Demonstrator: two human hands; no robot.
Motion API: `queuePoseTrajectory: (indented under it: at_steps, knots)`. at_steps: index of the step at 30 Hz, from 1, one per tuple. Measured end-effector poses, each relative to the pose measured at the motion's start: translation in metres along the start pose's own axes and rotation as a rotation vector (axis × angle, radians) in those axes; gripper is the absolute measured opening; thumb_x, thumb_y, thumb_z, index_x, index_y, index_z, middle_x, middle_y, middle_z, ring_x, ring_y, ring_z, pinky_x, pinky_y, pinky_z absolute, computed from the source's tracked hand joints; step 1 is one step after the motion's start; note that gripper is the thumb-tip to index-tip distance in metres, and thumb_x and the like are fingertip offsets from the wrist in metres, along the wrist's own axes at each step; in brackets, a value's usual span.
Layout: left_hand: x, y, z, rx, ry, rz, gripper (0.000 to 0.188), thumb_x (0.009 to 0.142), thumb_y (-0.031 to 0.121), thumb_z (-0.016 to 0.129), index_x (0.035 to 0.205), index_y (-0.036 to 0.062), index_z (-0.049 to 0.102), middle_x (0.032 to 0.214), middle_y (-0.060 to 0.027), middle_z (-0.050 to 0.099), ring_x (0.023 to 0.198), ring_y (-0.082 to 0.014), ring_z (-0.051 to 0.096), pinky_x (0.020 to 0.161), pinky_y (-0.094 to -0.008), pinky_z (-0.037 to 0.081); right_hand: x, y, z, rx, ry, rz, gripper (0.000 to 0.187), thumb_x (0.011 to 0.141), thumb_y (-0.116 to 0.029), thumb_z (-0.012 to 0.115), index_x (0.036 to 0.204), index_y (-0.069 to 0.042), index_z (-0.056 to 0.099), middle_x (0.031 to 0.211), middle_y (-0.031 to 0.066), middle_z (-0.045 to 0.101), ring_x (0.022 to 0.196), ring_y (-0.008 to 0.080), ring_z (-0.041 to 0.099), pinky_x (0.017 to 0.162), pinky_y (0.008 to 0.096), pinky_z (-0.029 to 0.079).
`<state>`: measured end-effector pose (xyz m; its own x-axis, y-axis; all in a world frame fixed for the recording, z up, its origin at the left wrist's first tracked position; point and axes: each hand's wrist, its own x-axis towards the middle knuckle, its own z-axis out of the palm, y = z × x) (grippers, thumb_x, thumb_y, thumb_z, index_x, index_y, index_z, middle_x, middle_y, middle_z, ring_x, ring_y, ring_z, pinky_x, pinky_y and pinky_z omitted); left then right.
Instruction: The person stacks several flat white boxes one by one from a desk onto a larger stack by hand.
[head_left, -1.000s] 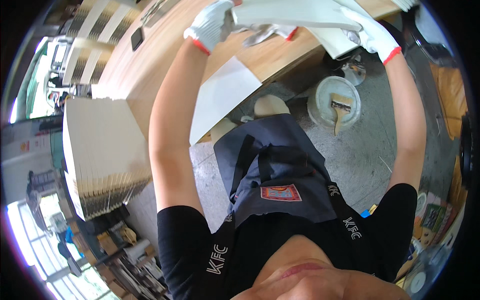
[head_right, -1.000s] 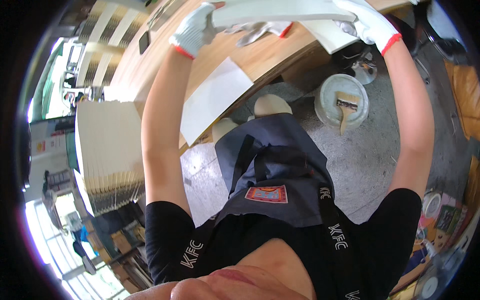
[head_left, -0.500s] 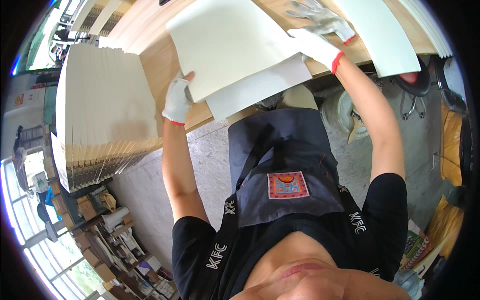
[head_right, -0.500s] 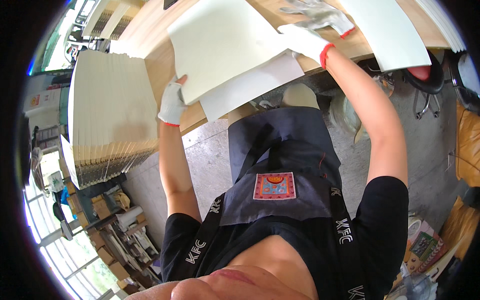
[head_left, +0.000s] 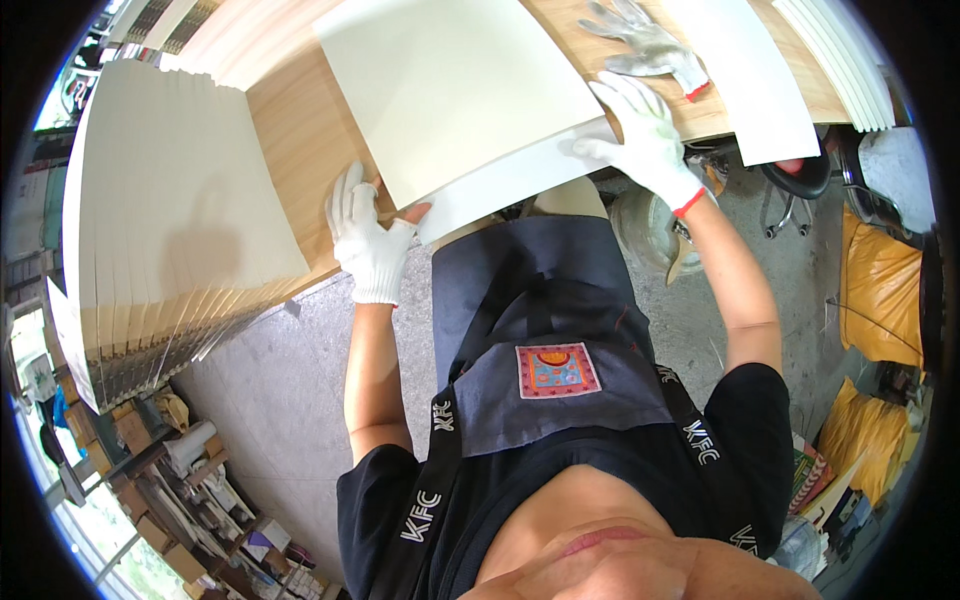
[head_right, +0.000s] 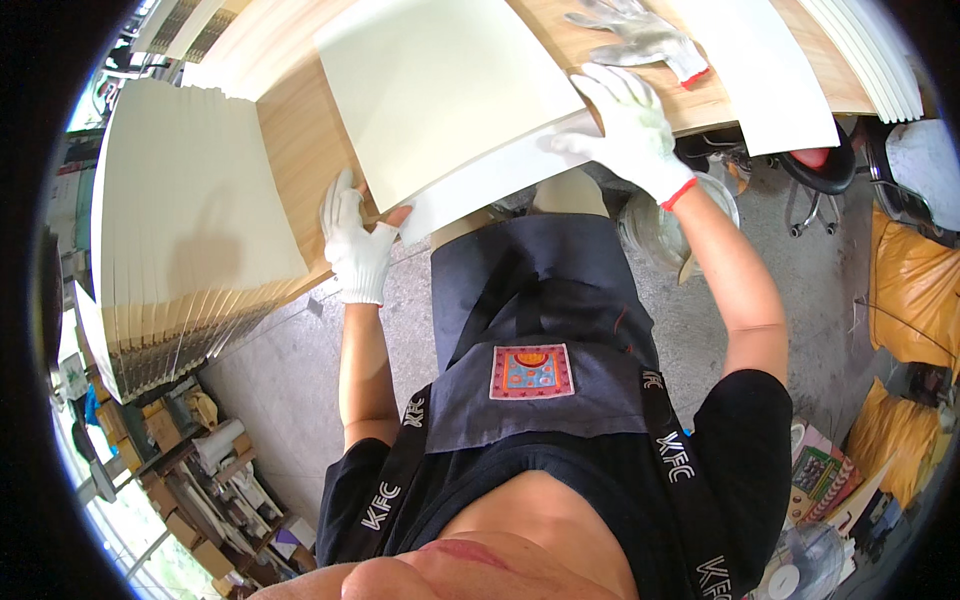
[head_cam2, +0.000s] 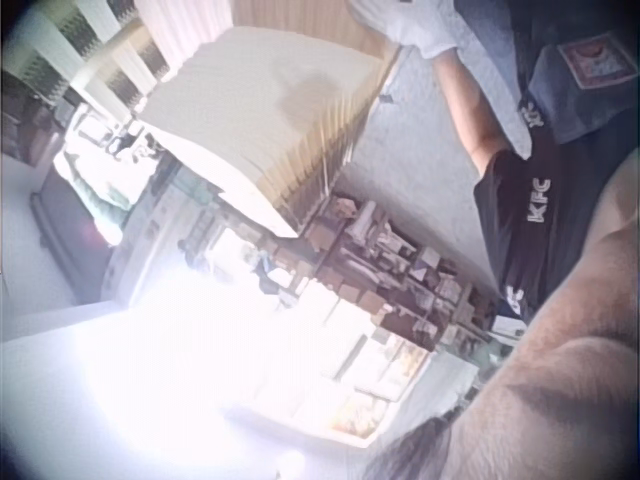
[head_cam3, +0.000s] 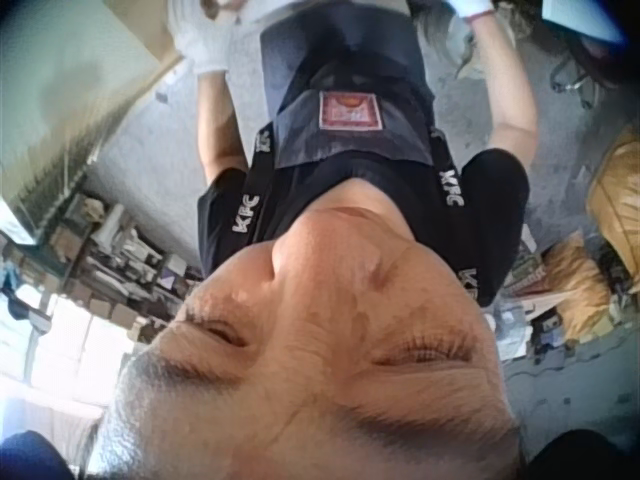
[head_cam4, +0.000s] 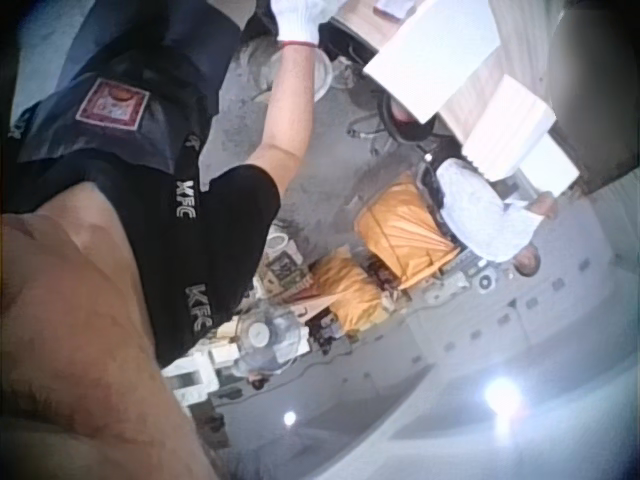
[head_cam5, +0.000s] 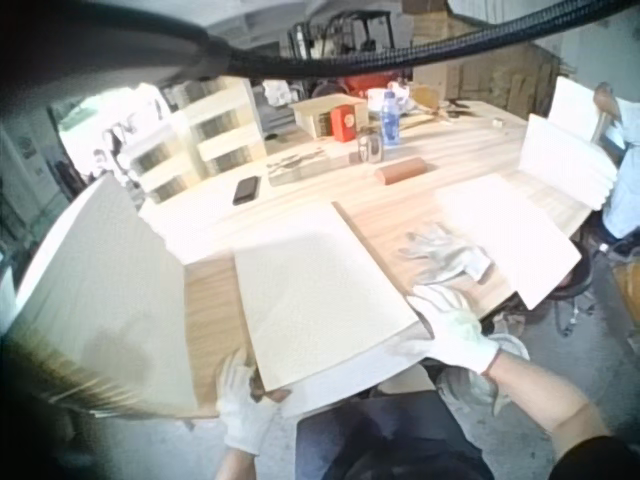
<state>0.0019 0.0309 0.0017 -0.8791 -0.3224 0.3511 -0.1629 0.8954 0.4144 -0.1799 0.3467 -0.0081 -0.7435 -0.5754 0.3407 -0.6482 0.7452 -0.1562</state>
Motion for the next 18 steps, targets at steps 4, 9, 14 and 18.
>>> queuePoseTrajectory:
  at_steps: [4, 9, 14, 18]
  knots:
    - [0.0, 0.002, -0.001, -0.014, 0.001, 0.007, 0.053, 0.068, 0.026, 0.087, 0.108, -0.0009, 0.063, 0.139, -0.0198, 0.054, 0.131, -0.036, 0.048, 0.108, -0.0423, 0.039, -0.001, -0.001, 0.005, 0.038, 0.031, -0.01, 0.086, 0.077, -0.067, 0.069, 0.136, -0.006, 0.055, 0.145, 0.0113, 0.049, 0.139, 0.0271, 0.04, 0.117, 0.0437, 0.027]
    - [0.0, -0.002, -0.001, 0.028, -0.064, 0.019, 0.05, 0.07, 0.026, 0.085, 0.106, -0.0019, 0.063, 0.142, -0.0199, 0.052, 0.133, -0.0373, 0.043, 0.11, -0.0435, 0.036, -0.001, -0.006, 0.002, 0.02, 0.022, 0.012, 0.089, 0.076, -0.068, 0.068, 0.137, -0.005, 0.054, 0.146, 0.0112, 0.049, 0.139, 0.0272, 0.04, 0.117, 0.0436, 0.026]
    - [0.005, -0.011, 0.001, 0.108, -0.12, 0.118, 0.05, 0.075, 0.031, 0.08, 0.106, -0.0026, 0.061, 0.145, -0.0223, 0.047, 0.136, -0.0403, 0.038, 0.113, -0.0462, 0.029, 0.0, -0.008, 0.001, 0.025, -0.002, 0.033, 0.089, 0.076, -0.068, 0.068, 0.139, -0.007, 0.052, 0.147, 0.0108, 0.047, 0.141, 0.0277, 0.037, 0.118, 0.0437, 0.026]
    - [0.005, -0.015, 0.002, 0.159, -0.129, 0.136, 0.053, 0.076, 0.034, 0.079, 0.109, -0.0032, 0.061, 0.146, -0.0229, 0.046, 0.136, -0.0401, 0.038, 0.114, -0.0471, 0.028, 0.0, -0.005, 0.003, 0.009, -0.027, 0.028, 0.089, 0.076, -0.068, 0.068, 0.14, -0.009, 0.051, 0.149, 0.0104, 0.045, 0.142, 0.0278, 0.035, 0.118, 0.0433, 0.025]
